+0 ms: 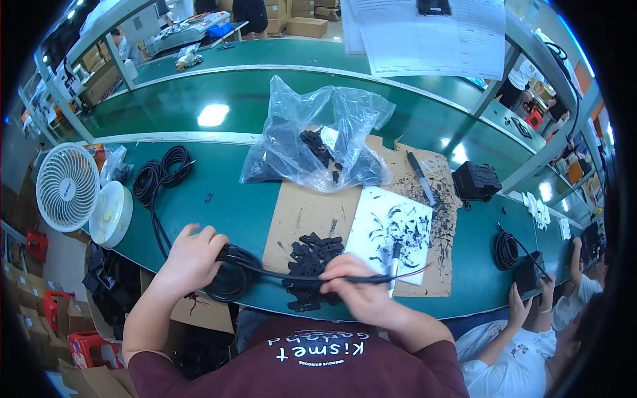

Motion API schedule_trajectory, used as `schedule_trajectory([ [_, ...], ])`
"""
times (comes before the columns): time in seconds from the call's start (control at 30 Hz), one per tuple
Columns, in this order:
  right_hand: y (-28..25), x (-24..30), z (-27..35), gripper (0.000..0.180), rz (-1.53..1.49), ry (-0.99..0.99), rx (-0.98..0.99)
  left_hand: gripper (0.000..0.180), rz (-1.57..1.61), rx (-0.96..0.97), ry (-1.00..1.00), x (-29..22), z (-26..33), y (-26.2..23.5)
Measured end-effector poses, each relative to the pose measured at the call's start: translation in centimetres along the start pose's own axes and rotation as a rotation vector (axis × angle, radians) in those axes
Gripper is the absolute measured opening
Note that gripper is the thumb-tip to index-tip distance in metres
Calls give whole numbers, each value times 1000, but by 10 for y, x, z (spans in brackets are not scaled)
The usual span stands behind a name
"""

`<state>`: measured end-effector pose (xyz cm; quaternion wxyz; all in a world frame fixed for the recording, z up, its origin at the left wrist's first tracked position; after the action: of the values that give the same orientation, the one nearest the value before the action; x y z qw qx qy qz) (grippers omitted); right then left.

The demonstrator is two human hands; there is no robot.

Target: The person assembles small plastic components onto black electrical cables by hand at a factory workbench.

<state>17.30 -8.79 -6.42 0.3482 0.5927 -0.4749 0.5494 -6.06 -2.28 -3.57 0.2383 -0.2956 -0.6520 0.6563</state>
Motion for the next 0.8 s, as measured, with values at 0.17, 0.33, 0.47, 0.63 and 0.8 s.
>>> schedule_trajectory([
  [0.17,-109,42,25,13,-257,-212,-359,38,377,-237,-46,-48,-43,-36],
  [0.33,-187,91,77,24,-344,-422,-705,36,646,-235,209,-136,-109,-16],
  [0.47,-229,121,139,26,-158,-503,-996,37,840,-212,377,-216,-165,17],
  [0.63,-287,144,172,27,30,-375,-1076,47,1136,-81,474,-313,-193,73],
  [0.8,-370,88,161,24,513,212,-1095,48,934,-39,718,-310,-141,39],
])
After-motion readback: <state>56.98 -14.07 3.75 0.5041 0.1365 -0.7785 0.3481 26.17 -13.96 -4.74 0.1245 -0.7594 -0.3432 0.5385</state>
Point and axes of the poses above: each hand's wrist, its own z-axis away from the middle knuckle, its own y-axis out of the palm, x = y × z, the point moved 7 cm from there along -z, towards the middle knuckle, and after that the axes turned 4 degrees about y, right-handed, at the moved point
